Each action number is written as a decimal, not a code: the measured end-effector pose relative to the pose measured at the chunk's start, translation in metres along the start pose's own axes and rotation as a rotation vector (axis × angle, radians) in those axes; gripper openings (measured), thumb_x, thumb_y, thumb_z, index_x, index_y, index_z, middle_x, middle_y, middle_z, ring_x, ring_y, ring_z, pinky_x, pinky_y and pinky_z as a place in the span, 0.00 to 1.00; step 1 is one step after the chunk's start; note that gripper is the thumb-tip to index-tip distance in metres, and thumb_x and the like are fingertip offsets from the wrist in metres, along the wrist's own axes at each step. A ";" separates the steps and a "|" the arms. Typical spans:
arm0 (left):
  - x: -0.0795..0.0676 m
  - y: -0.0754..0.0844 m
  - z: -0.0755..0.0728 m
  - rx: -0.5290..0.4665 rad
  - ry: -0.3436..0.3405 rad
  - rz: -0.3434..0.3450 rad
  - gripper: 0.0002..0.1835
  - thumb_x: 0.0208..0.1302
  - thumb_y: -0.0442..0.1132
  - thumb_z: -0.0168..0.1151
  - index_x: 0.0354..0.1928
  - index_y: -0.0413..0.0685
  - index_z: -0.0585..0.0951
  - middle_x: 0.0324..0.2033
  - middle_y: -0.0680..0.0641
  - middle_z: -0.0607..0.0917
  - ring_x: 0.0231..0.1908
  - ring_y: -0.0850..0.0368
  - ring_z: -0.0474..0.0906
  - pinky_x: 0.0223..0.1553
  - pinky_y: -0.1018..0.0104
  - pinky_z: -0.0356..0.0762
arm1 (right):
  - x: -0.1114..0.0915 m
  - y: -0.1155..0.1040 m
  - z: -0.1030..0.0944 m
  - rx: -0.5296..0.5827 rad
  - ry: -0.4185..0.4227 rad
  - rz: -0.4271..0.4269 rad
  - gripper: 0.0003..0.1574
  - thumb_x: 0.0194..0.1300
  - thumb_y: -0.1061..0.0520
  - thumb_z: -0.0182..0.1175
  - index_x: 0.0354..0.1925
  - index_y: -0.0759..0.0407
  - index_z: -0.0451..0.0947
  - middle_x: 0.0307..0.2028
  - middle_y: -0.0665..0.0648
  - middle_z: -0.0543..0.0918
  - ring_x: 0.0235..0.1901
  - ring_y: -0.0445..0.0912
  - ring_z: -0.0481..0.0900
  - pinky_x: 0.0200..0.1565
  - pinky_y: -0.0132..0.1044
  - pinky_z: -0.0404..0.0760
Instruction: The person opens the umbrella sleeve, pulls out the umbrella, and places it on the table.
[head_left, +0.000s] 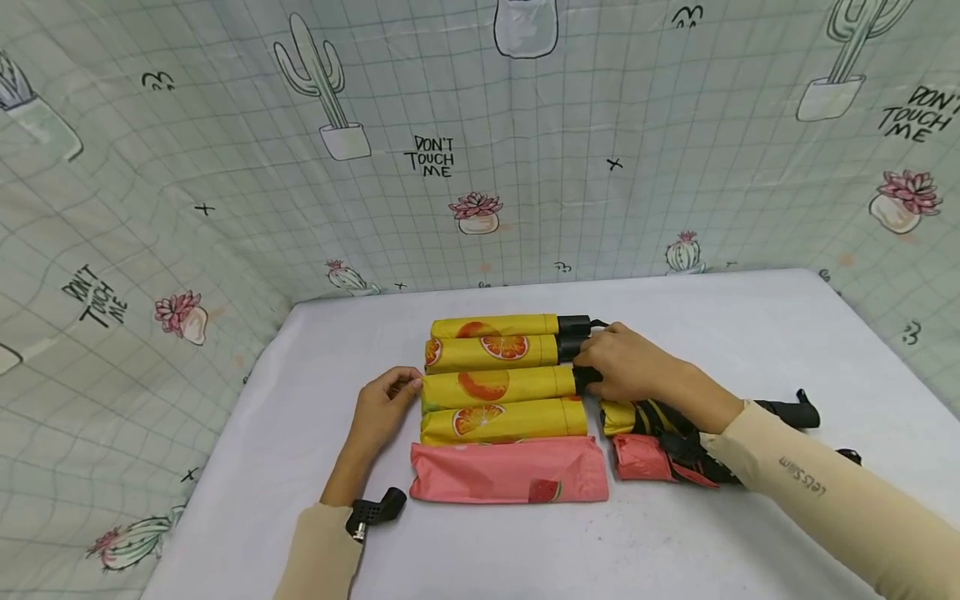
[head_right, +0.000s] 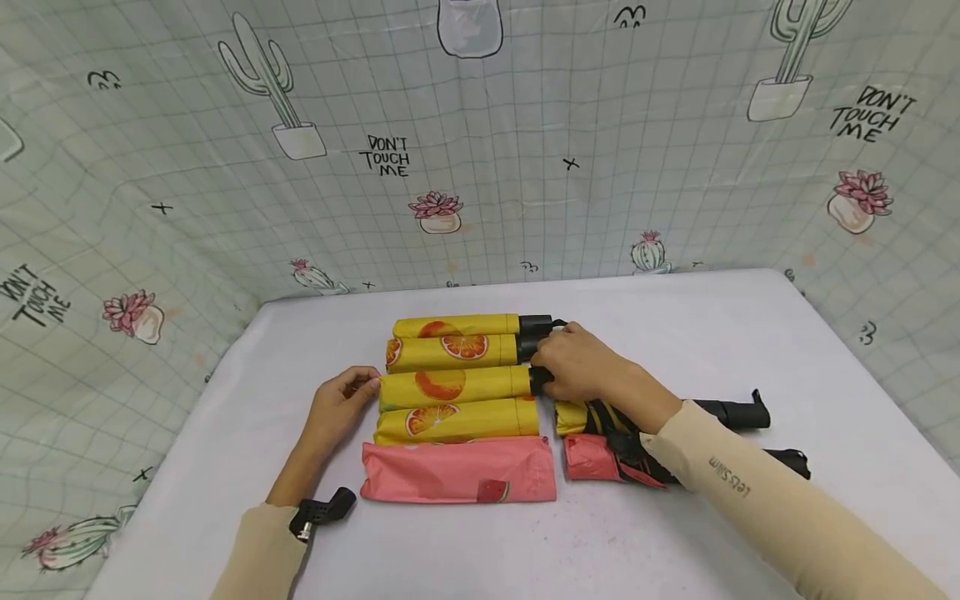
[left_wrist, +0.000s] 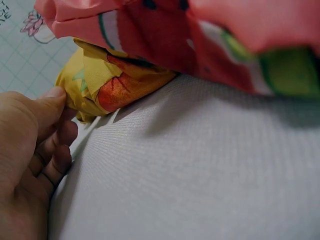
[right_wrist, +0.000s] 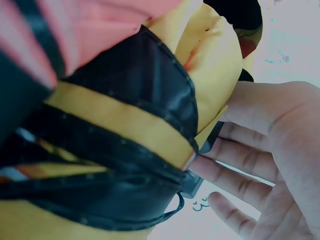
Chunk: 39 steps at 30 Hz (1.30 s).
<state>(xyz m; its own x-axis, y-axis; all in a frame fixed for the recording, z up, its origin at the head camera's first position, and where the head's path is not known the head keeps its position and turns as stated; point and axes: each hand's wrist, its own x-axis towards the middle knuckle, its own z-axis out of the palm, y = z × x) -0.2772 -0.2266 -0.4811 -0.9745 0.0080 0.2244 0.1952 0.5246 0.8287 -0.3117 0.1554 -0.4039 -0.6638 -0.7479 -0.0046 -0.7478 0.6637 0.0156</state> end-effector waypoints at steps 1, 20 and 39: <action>0.000 0.000 0.000 0.005 0.002 -0.001 0.07 0.71 0.41 0.63 0.43 0.46 0.85 0.35 0.49 0.86 0.36 0.56 0.77 0.39 0.67 0.73 | 0.000 0.000 0.000 0.008 0.005 -0.004 0.20 0.60 0.53 0.71 0.50 0.60 0.85 0.46 0.59 0.85 0.50 0.55 0.80 0.54 0.60 0.71; 0.000 0.003 -0.001 0.015 0.018 -0.004 0.06 0.70 0.41 0.64 0.42 0.47 0.85 0.33 0.49 0.85 0.34 0.56 0.76 0.37 0.67 0.72 | -0.012 0.009 -0.006 0.040 0.082 -0.029 0.19 0.57 0.55 0.71 0.47 0.59 0.86 0.44 0.57 0.86 0.49 0.53 0.81 0.54 0.59 0.72; -0.002 0.000 0.003 0.027 0.003 -0.021 0.08 0.71 0.42 0.63 0.43 0.46 0.84 0.34 0.48 0.85 0.35 0.56 0.77 0.37 0.67 0.73 | -0.038 0.028 -0.008 0.049 0.120 0.020 0.18 0.53 0.56 0.74 0.44 0.58 0.87 0.40 0.53 0.88 0.44 0.53 0.82 0.54 0.59 0.71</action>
<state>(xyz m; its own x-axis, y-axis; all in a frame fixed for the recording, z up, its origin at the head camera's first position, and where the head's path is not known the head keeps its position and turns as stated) -0.2760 -0.2242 -0.4829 -0.9779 -0.0058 0.2091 0.1719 0.5473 0.8191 -0.3075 0.2028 -0.3956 -0.6751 -0.7288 0.1145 -0.7358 0.6763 -0.0344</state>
